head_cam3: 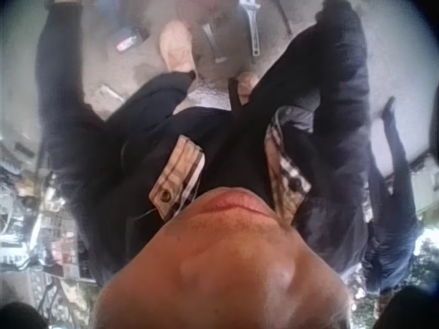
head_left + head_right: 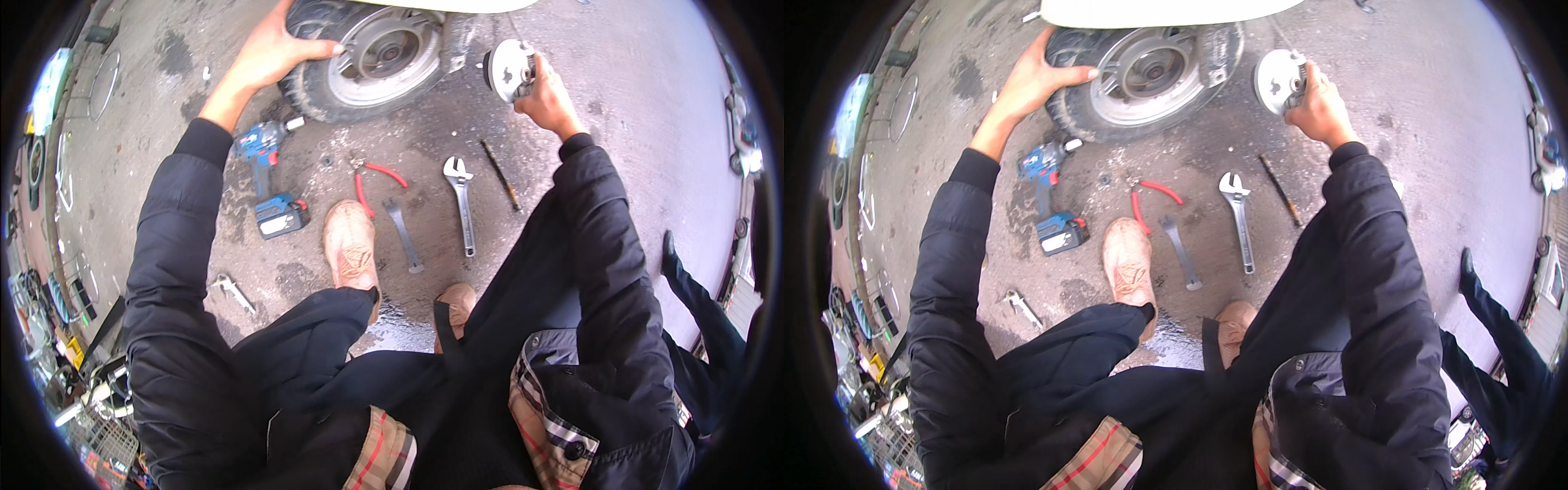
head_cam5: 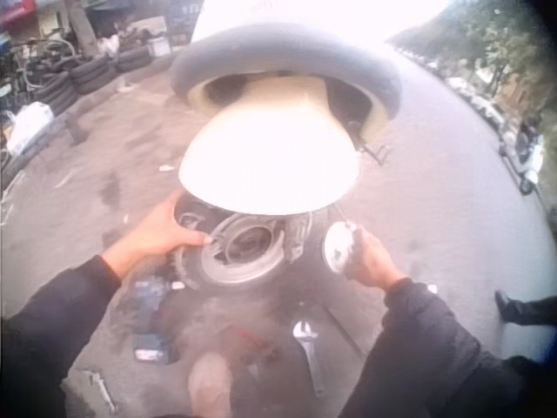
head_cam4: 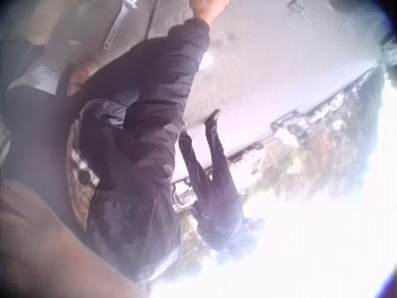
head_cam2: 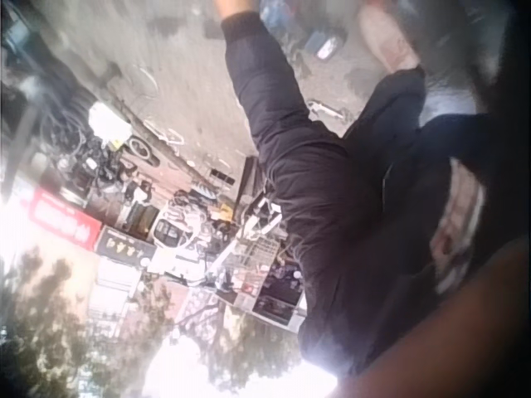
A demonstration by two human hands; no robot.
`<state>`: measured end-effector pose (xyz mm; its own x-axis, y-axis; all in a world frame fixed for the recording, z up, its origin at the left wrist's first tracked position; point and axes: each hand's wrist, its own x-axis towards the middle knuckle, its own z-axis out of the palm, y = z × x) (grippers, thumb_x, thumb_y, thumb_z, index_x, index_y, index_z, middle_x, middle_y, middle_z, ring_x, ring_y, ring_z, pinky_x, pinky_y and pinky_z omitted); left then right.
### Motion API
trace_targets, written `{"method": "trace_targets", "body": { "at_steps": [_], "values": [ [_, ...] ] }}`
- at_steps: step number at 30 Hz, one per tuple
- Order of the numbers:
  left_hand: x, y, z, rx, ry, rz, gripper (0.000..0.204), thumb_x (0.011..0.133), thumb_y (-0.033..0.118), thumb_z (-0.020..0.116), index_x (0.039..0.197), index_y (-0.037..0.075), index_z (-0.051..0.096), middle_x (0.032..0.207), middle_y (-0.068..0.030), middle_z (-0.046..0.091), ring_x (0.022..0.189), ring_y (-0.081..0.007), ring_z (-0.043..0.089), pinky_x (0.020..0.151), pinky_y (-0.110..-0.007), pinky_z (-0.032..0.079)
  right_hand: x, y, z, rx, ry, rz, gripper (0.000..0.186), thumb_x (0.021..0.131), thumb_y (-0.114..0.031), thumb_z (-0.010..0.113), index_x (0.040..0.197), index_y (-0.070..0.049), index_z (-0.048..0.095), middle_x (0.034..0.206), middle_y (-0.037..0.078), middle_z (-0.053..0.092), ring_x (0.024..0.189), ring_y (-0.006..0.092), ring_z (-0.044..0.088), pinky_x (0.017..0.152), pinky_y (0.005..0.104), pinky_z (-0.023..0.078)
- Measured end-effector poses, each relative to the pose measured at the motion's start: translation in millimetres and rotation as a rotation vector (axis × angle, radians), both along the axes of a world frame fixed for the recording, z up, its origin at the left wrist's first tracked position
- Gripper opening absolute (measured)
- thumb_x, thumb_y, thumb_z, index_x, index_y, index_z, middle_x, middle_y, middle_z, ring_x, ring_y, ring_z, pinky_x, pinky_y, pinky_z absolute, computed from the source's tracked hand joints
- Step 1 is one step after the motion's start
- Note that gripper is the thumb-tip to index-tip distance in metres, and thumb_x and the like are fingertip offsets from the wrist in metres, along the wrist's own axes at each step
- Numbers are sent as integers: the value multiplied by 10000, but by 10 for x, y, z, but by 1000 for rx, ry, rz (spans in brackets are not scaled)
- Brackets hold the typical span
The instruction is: The person uses a cordless impact wrench to remove bolts from a scooter wheel, then uses a wrench and pliers to detach the wheel hub. They inspect the removed hub and later search through a storage container for parts.
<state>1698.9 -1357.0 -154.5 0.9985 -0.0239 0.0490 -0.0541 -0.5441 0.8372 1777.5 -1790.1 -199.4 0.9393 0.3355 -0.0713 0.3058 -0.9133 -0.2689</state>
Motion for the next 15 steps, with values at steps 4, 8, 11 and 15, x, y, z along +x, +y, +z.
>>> {"method": "trace_targets", "body": {
  "at_steps": [4,8,11,15],
  "values": [
    [20,-77,38,-35,2,7,1015,736,321,916,1509,-81,397,1410,-219,605,1286,-271,607,1105,-366,456,-132,-482,639,624,1062,161,968,654,-47,793,1531,39,392,1307,194,669,1168,248,632,1035,361,481],
    [189,-231,48,72,-117,-68,833,761,314,909,1412,-50,538,1341,-182,654,1239,-248,624,1074,-359,472,-803,-427,556,1372,1483,-53,907,731,-37,729,1558,18,362,1459,273,549,1278,410,597,1147,483,425],
    [380,-388,36,4,-119,-161,509,810,272,891,1216,19,717,1180,-94,738,1086,-195,673,975,-346,521,-879,-364,479,1496,1457,-34,812,804,-193,683,1526,42,396,1447,322,531,1268,460,597,1122,542,446],
    [388,-530,11,-36,-270,-110,480,785,298,903,1156,39,746,1101,-80,771,1024,-183,714,917,-340,554,-798,-380,452,1654,1399,-239,716,798,-272,630,1419,65,511,1261,305,647,1139,416,662,1018,498,530]
  ]
}}
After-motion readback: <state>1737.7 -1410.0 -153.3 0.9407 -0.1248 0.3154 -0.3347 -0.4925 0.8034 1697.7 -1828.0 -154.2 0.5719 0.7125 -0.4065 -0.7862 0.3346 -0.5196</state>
